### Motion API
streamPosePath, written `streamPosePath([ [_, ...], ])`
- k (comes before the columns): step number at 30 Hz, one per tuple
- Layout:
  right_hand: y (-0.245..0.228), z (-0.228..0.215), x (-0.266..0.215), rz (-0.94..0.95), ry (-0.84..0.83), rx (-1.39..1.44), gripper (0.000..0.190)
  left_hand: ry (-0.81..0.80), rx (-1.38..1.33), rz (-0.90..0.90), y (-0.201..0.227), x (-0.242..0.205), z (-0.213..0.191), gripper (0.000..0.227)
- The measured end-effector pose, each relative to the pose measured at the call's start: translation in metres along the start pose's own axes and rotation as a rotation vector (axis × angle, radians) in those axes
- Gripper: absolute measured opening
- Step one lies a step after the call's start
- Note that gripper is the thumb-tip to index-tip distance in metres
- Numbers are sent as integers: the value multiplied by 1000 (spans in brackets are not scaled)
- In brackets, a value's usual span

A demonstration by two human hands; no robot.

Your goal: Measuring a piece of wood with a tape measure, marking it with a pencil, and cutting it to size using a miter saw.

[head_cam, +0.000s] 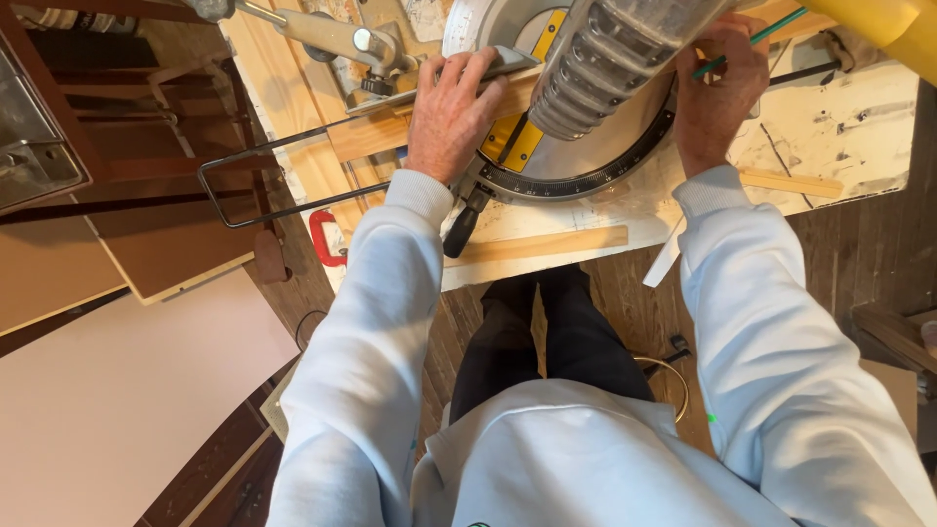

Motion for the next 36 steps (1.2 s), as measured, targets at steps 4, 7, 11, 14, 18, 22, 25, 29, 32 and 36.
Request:
streamPosePath([
  [4,-9,-18,-12,25,29,-72,18,1,35,-36,1,1,11,17],
  [7,-20,-40,-36,109,-45,15,16,4,46,-46,3,3,9,21],
  [11,-33,-55,-52,249,-143,11,14,-17,28,-72,4,2,9,23],
  [14,-9,-43,-42,61,-184,-80,27,12,-13,-102,9,4,2,13],
  [18,-20,-27,-15,-48,-160,-170,22,-18,8,-131,11,3,11,18],
  [22,-24,-19,-3,-50,-130,-73,29,-20,-9,-170,14,4,8,19],
  [25,-4,-14,-3,-28,-129,-111,29,-24,-8,-172,13,5,7,22],
  [29,14,-10,-4,-38,-102,-234,25,-11,27,-167,12,2,13,17],
  [32,20,-10,-1,-93,-78,-304,22,10,65,-165,10,2,21,9],
  [36,4,-10,2,-86,-139,-321,30,60,27,-187,13,4,21,8],
])
Point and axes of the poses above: each hand's wrist, its own x-axis towards the middle knuckle, its own z-axis out of the palm, y = z × x, the point moved 2 cm from there along x, towards the middle knuckle, and after that the axes turned 7 degrees about z, right-handed, at the moved point
